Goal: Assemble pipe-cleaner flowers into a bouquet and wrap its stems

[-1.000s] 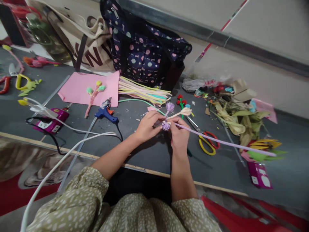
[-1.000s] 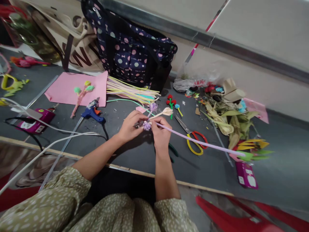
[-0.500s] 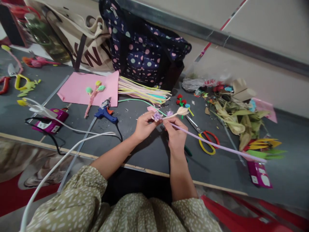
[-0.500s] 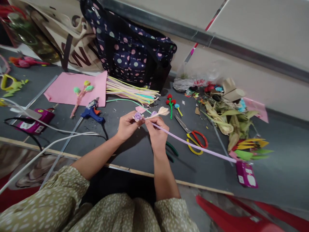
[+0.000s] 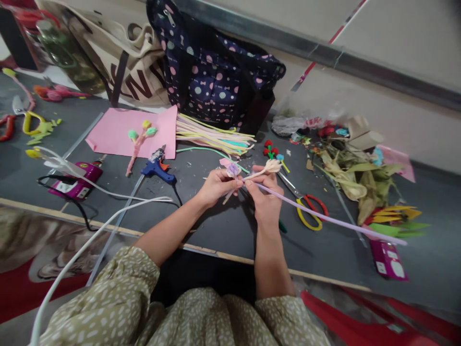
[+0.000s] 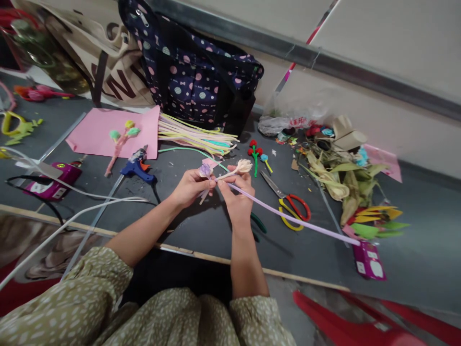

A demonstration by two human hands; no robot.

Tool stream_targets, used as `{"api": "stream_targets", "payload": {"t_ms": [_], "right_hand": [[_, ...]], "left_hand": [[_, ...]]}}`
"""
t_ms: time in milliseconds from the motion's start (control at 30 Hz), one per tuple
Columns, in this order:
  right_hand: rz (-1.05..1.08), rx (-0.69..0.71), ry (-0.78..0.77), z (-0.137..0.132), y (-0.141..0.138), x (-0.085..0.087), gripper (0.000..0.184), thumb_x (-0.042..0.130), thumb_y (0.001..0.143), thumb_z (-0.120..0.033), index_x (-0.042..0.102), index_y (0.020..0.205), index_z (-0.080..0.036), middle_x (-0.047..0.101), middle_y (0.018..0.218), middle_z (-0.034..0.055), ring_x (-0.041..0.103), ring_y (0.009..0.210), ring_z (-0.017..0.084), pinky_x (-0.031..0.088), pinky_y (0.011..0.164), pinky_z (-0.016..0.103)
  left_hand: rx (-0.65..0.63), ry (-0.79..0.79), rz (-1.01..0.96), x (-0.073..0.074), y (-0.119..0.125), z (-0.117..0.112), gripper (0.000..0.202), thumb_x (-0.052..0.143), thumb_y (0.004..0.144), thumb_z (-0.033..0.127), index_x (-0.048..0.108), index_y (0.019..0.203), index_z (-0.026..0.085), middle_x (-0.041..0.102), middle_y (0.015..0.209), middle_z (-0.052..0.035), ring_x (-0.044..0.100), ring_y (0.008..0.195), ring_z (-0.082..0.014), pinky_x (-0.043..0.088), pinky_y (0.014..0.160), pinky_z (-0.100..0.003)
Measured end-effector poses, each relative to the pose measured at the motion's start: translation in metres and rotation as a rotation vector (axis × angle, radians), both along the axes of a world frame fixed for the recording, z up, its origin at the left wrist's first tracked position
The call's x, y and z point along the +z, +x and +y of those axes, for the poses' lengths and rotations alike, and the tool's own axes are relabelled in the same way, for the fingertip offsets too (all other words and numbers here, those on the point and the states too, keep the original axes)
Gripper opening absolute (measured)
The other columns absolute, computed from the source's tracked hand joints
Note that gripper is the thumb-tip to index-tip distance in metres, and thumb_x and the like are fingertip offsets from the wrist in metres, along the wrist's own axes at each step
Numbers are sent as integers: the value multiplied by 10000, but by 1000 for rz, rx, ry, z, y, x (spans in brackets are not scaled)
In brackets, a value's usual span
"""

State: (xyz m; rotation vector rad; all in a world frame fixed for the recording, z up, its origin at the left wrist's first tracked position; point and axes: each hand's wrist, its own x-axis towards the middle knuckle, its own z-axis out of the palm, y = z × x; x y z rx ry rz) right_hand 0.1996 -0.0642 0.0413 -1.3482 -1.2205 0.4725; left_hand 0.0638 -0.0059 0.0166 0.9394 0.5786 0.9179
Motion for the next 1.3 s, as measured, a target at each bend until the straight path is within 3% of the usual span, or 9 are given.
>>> {"api": "stream_targets", "payload": {"t_ms": [267, 567, 700, 933, 1033, 1300], "right_hand": [[241, 187, -149, 1, 14, -3, 37, 754, 736, -281, 742, 731, -246, 691, 852, 4, 635, 838, 186, 493, 793, 338], [397, 241, -257, 1, 23, -2, 98, 814, 628, -233, 732, 682, -227, 651, 693, -35, 566, 655, 131, 450, 643, 286], [419, 337, -267, 1, 24, -4, 57, 798, 642, -217, 748, 668, -221, 646, 742, -11, 567, 667, 133, 410, 550, 262], [406, 433, -227, -1, 22, -1, 102, 838, 621, -226, 773, 699, -233, 672, 790, 13, 620, 811, 170, 500, 711, 293], [430, 418, -199, -2, 17, 1, 73, 820, 651, -234, 768, 702, -243, 679, 770, 3, 621, 749, 161, 509, 697, 296], [401, 400, -163, 1, 7, 1, 32, 764, 715, -222, 741, 708, -243, 670, 755, -8, 613, 728, 150, 497, 697, 288]], "left_hand": [[-128, -100, -21, 3, -2, 2, 377, 893, 544, 369, 690, 720, 104, 631, 603, 6, 567, 485, -80, 471, 475, -207], [-212, -75, 20, 2, -6, 5, 381, 870, 586, 403, 704, 753, 104, 614, 572, 5, 544, 458, -71, 407, 460, -195], [-238, -35, 14, 7, -11, 8, 347, 877, 580, 375, 709, 716, 103, 597, 570, 13, 508, 454, -56, 391, 452, -192], [-457, -95, -43, 4, -18, 10, 343, 872, 592, 355, 691, 720, 94, 600, 592, -3, 518, 457, -67, 416, 434, -190], [-511, -173, -89, -1, -17, 9, 334, 869, 597, 348, 690, 725, 97, 588, 568, -4, 507, 451, -68, 425, 423, -187], [-515, -303, -127, -2, -15, 9, 352, 890, 568, 331, 690, 712, 79, 570, 510, -6, 493, 428, -59, 386, 396, -162]]}}
